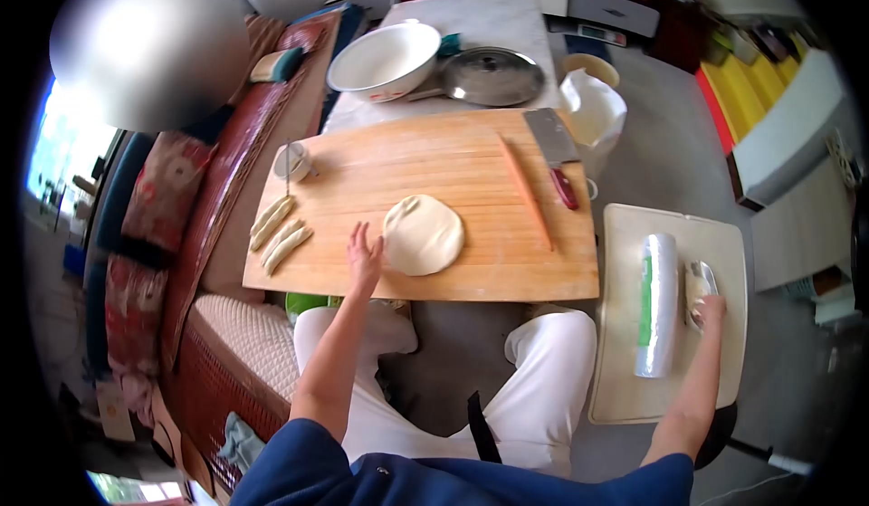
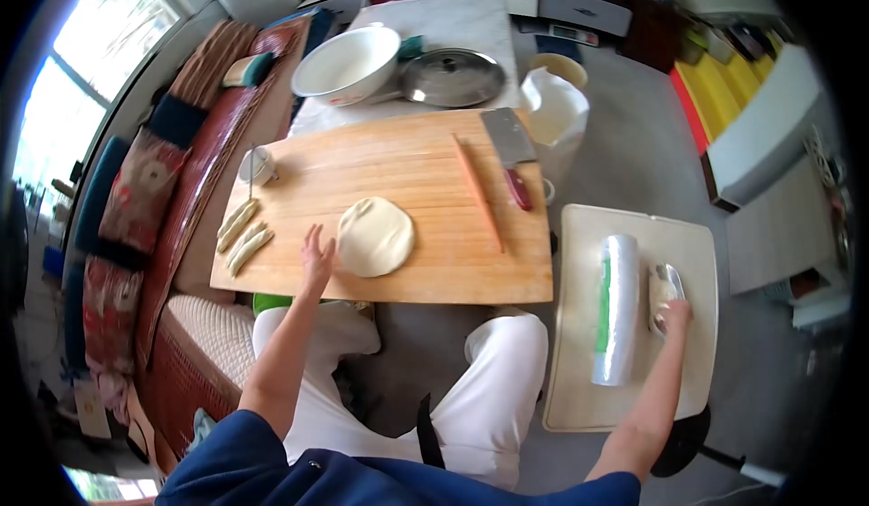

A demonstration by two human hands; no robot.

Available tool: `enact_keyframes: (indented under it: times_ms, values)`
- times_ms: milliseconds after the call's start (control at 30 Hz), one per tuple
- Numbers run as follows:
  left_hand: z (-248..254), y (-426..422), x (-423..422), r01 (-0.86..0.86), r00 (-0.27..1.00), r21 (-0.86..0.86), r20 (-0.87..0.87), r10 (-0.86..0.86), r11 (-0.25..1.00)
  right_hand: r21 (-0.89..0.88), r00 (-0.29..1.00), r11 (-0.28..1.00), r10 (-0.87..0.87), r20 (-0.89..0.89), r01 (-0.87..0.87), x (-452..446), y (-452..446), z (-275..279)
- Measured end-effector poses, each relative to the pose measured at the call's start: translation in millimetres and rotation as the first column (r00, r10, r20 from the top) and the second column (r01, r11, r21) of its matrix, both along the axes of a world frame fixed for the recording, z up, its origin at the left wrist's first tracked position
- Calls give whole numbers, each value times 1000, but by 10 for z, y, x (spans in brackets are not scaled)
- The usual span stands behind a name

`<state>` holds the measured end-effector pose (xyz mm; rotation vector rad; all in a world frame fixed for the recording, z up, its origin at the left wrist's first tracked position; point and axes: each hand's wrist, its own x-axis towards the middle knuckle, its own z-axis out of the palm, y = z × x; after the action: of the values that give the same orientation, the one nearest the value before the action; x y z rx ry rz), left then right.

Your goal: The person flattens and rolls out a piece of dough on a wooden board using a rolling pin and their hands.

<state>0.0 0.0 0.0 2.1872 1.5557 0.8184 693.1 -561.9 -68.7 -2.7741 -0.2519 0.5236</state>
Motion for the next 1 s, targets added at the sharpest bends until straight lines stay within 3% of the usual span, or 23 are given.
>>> enact_keyframes:
  times_ms: [67, 100, 167, 233, 267, 300, 367, 400, 433, 533, 600, 667, 700, 733, 800, 933, 1000]
  values:
    - [-128, -271, 258, 20, 993, -63, 118, -12, 998, 428, 962, 864, -206, -179, 264, 112, -256, 320]
    - [280, 341, -318, 12, 995, -32, 98, -8, 999, 626, 890, 642, -231, -392, 443, -504, 461, -119]
    - [60, 160, -169, 23, 974, -182, 228, 19, 983, 729, 921, 603, -28, -388, 325, -524, 574, 529]
    - [43, 70, -71, 34, 969, -170, 247, 10, 985, 802, 906, 543, 161, -390, 249, -904, 1194, 910]
    - [-51, 40, -40, 33, 973, -133, 229, -1, 991, 822, 890, 524, 237, -391, 221, -1106, 1545, 1101]
    - [-102, 28, -36, 32, 979, -89, 206, -13, 995, 809, 855, 582, 372, -361, 88, -1186, 1873, 1021]
    - [-113, 6, -36, 31, 977, -21, 212, -26, 999, 777, 792, 627, 444, -419, 60, -2139, 2849, 1375]
    - [-102, -22, -25, 40, 977, -2, 208, -38, 999, 833, 747, 554, 552, -370, 4, -2526, 3197, 1375]
    - [-50, -22, -51, 48, 979, 22, 196, -51, 999, 823, 718, 559, 613, -330, -99, -2880, 3594, 1340]
    - [108, -120, -18, 64, 977, 0, 203, -63, 998, 789, 686, 572, 668, -289, -225, -3818, 4526, 1090]
    - [43, -121, -12, 88, 976, 36, 197, -93, 995, 706, 699, 616, 673, -242, -349, -4433, 4879, 1281]
    - [34, -130, -22, 118, 971, 114, 193, -139, 986, 678, 595, 411, 802, 48, -609, -4718, 5128, 1061]
    - [45, -143, -18, 134, 968, 155, 192, -162, 979, 693, 582, 402, 812, 32, -599, -4794, 5177, 1111]
    - [172, -186, -47, 178, 972, 71, 146, -187, 981, 709, 569, 392, 822, 16, -586, -4856, 5226, 1144]
    - [220, -230, -54, 245, 970, 113, -36, -242, 963, 747, 562, 423, 823, -80, -513, -4805, 5336, 1057]
    - [388, -222, 107, 389, 896, 32, -246, -370, 921, 624, 586, 426, 808, 63, -655, -4495, 5229, 1024]
    - [393, -92, 291, 436, 877, 55, -250, -410, 898, 616, 606, 368, 762, 230, -697, -4356, 5072, 1074]
